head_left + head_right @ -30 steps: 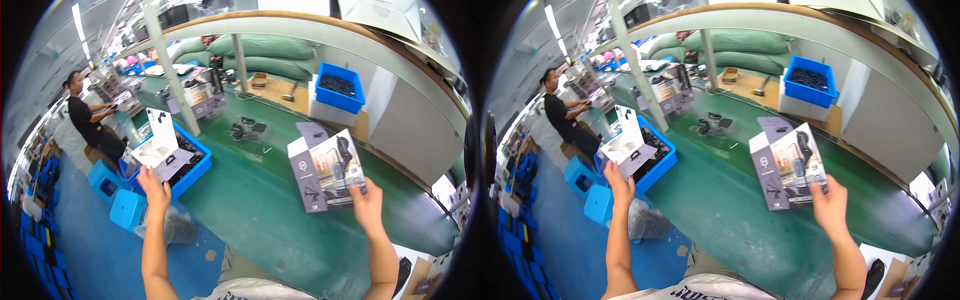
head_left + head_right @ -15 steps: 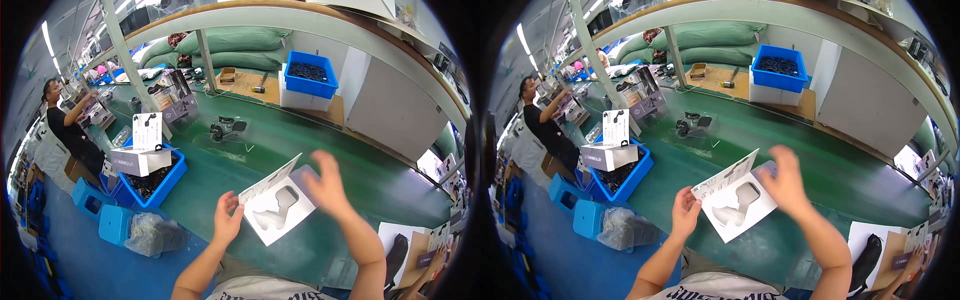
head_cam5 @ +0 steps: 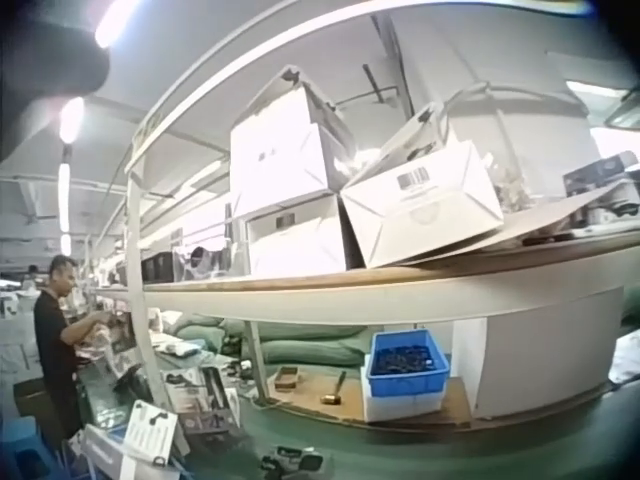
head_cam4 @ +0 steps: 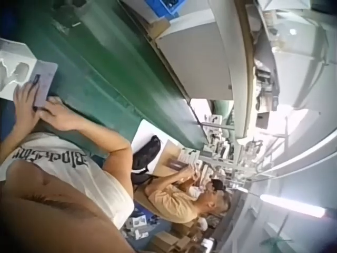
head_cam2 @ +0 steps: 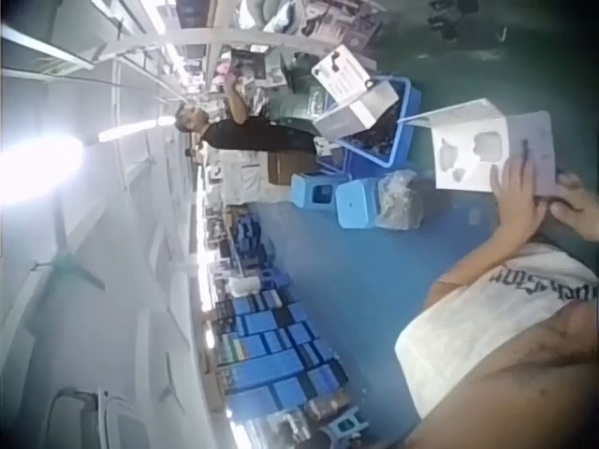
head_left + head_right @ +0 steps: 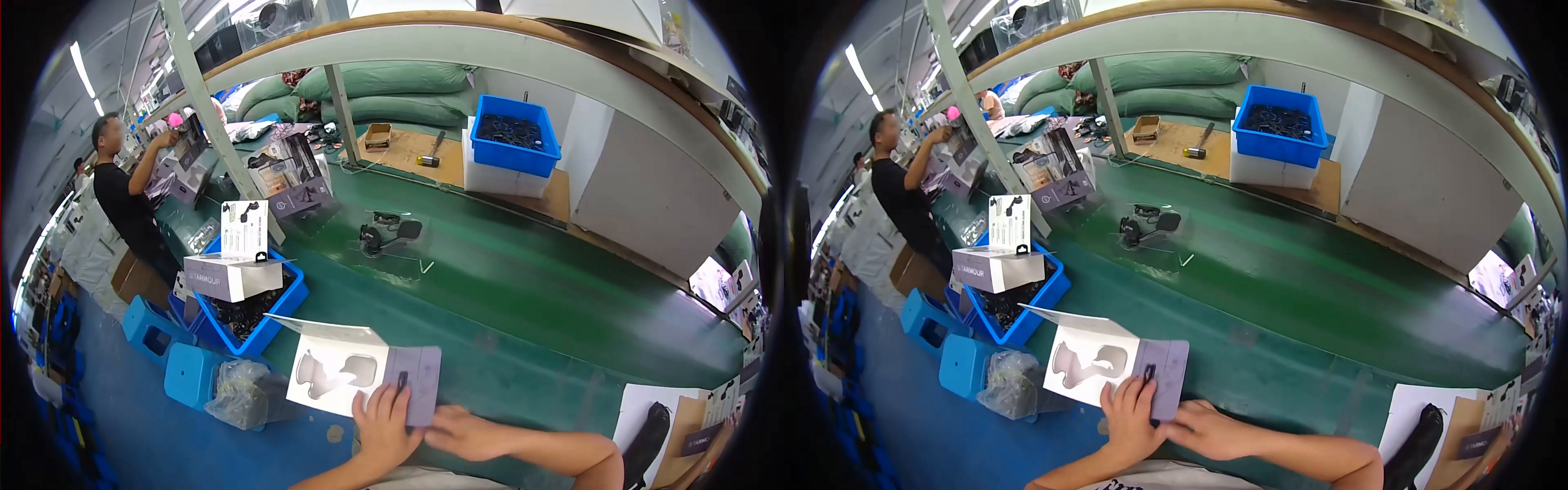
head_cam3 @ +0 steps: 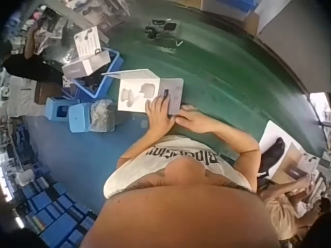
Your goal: Placing electronic devices and accessories into retail packaging boxes on an assembly line.
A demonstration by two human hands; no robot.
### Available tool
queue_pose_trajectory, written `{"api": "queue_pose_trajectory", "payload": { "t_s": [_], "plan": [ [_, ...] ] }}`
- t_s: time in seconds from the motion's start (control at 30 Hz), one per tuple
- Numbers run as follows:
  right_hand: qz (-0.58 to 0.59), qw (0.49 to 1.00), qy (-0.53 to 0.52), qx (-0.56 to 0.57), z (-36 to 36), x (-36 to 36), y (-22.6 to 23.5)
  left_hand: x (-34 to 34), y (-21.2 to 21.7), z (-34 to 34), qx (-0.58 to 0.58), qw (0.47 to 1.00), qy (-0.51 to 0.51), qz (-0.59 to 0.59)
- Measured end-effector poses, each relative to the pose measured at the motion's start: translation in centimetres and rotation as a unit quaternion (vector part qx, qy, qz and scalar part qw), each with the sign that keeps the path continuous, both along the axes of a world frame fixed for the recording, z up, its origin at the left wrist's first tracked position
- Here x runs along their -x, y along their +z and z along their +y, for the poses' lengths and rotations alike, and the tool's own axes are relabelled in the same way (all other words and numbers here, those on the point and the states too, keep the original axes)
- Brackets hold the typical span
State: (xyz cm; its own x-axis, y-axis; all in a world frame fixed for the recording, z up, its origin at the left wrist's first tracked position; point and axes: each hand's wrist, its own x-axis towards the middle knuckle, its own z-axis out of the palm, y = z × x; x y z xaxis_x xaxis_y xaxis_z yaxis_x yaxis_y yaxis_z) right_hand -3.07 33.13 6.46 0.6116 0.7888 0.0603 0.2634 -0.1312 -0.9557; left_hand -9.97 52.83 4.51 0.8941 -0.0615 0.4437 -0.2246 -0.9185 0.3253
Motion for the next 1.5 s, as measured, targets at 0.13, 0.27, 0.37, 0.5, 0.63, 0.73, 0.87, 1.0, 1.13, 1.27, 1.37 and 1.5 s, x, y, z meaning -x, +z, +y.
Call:
{"api": "queue_pose_trajectory", "payload": {
  "t_s": [0.13, 0.27, 0.37, 0.5, 0.63, 0.73, 0.87, 1.0, 1.13, 1.27, 1.37, 1.5],
  "plan": [
    [0.187, 0.970, -0.136, 0.073, -0.4, -13.9, 1.5, 1.4, -2.2, 2.6, 0.011, 1.000, 0.010, -0.001],
    [0.420, 0.825, -0.378, 0.021, 0.9, -32.4, -5.7, 0.6, -2.3, 2.2, 0.072, 0.997, -0.021, -0.030],
    [0.440, 0.833, -0.335, 0.006, 7.6, -37.5, -7.4, 0.6, -1.0, 2.0, 0.125, 0.992, 0.011, -0.027],
    [0.433, 0.834, -0.328, 0.100, 13.5, -37.5, -6.9, 0.3, -3.2, 3.2, 0.087, 0.995, -0.033, -0.028],
    [0.456, 0.819, -0.339, 0.081, 14.5, -41.4, -11.6, -0.7, -3.2, 2.9, 0.095, 0.994, -0.052, -0.034],
    [0.502, 0.798, -0.330, 0.040, 14.8, -42.3, -14.5, -0.3, -3.1, 2.6, 0.113, 0.992, -0.045, -0.029],
    [0.517, 0.777, -0.359, -0.001, 16.2, -38.1, -8.5, -0.2, -4.2, 3.2, 0.093, 0.994, -0.034, -0.052],
    [0.545, 0.782, -0.292, -0.074, 12.5, -39.3, -9.7, -0.5, -4.1, 2.9, 0.063, 0.995, -0.057, -0.053],
    [0.548, 0.774, -0.266, -0.174, 6.5, -39.0, -10.8, -2.2, -3.7, 2.6, 0.064, 0.994, -0.069, -0.057],
    [0.544, 0.741, -0.324, -0.223, -5.2, -37.3, -9.7, -7.1, -2.7, 0.6, 0.067, 0.990, -0.084, -0.091],
    [0.489, 0.742, -0.376, -0.262, -16.3, -33.2, -7.9, -14.4, -2.5, -3.0, 0.104, 0.976, -0.126, -0.145],
    [0.480, 0.697, -0.449, -0.286, -27.1, -26.1, -8.0, -25.4, -3.4, -9.0, 0.171, 0.952, -0.202, -0.155]
  ]
}}
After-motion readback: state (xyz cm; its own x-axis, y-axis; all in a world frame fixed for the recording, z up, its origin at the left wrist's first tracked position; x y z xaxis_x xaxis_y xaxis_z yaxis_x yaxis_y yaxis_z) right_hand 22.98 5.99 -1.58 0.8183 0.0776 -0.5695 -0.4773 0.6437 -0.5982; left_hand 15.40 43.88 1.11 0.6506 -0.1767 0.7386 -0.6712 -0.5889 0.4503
